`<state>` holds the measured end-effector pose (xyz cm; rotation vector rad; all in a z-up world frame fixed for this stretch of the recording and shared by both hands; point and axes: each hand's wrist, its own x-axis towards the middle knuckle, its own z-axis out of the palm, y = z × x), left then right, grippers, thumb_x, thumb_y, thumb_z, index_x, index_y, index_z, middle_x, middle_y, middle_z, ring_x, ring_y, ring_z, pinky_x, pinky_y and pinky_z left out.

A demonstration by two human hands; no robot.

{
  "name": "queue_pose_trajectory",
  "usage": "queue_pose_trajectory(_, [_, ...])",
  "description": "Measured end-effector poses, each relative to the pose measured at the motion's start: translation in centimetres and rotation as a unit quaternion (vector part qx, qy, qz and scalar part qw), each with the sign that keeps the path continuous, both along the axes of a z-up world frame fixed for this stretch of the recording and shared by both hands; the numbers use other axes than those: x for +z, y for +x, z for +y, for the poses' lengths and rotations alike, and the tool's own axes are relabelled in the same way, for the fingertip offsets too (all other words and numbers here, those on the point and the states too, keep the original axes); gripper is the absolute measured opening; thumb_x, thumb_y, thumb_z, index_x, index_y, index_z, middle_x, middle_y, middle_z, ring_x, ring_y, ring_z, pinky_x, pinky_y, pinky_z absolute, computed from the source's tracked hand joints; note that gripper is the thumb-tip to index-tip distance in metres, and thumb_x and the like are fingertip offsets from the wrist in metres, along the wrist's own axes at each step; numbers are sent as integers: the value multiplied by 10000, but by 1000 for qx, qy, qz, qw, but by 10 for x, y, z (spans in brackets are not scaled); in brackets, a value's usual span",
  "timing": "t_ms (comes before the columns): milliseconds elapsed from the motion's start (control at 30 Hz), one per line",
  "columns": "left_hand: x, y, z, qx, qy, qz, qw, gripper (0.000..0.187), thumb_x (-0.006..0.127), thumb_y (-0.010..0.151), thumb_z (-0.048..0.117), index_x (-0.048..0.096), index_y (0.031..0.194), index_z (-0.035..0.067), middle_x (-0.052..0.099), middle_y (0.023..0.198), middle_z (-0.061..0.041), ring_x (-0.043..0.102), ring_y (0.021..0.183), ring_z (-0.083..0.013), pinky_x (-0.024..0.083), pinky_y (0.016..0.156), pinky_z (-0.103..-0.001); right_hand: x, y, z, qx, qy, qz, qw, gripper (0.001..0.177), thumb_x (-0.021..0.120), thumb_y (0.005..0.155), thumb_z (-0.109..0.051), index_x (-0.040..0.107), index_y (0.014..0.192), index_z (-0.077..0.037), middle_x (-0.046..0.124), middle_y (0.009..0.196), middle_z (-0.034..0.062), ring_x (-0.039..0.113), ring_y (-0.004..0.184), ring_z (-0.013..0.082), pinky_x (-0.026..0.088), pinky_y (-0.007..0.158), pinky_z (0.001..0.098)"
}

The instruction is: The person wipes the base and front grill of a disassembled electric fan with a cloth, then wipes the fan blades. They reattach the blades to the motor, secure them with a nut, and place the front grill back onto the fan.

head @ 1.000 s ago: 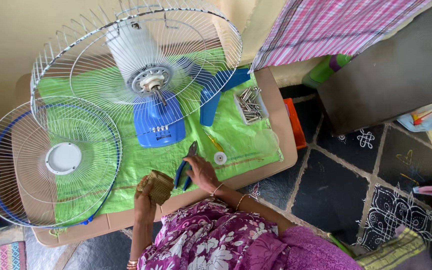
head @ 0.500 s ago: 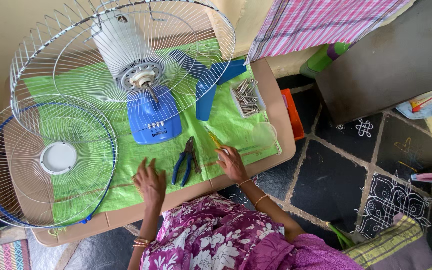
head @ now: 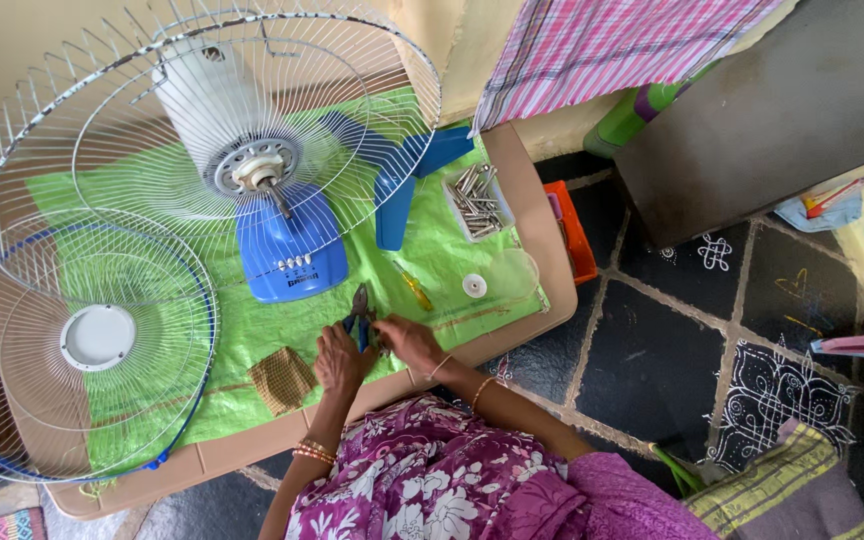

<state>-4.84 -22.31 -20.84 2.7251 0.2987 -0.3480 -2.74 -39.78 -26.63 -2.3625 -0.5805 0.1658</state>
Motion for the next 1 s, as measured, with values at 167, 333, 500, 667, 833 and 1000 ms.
queue_pose_trajectory(167, [10,-16,4,93,-17,-12,995,759,827,773,498,506,1226,-19,552,1206,-186,577,1162,-361,577,855,-481,-12,-6,34,-46,-57,-157,985,344,674,885,-160,606,1213,-83,656,1129,229,680,950,369,589,737,436])
queue_pose_trajectory(333, [11,-23,16,100,-82,-27,991,867,824,760,462,453,1390,-2,536,1267,-206,550,1182,-400,514,936,-514,0,-4,38,-51,-105,-21,993,371,623,908,0,545,1265,-66,605,1087,199,679,915,367,570,679,452])
queue_pose_trajectory(500, [9,-44,26,100,-102,-43,989,856,772,828,414,402,1507,47,514,1356,-226,509,1253,-413,488,986,-528,27,-12,39,-106,-65,4,992,618,587,827,103,445,1411,-39,566,1127,246,654,893,397,558,639,459])
queue_pose_trajectory(667, [-10,-58,28,37,-96,-73,992,911,761,826,359,339,1567,40,447,1543,-224,469,1321,-450,464,1033,-528,41,-8,24,-129,-18,101,986,552,672,798,34,503,1304,-107,609,1064,187,656,891,350,546,710,456])
queue_pose_trajectory(833, [-29,-67,39,17,-114,-77,990,929,780,795,326,342,1561,35,449,1558,-228,487,1329,-459,457,1071,-519,40,6,-1,-162,58,44,984,510,673,844,-37,499,1314,-126,631,1141,129,683,932,278,582,709,404])
queue_pose_trajectory(1000, [-16,-62,35,11,-96,-51,994,970,793,793,314,283,1577,54,408,1577,-222,473,1322,-472,455,1058,-525,28,38,-27,-158,-45,-133,977,432,722,863,-82,594,1271,-138,642,1154,80,639,1020,289,569,822,397])
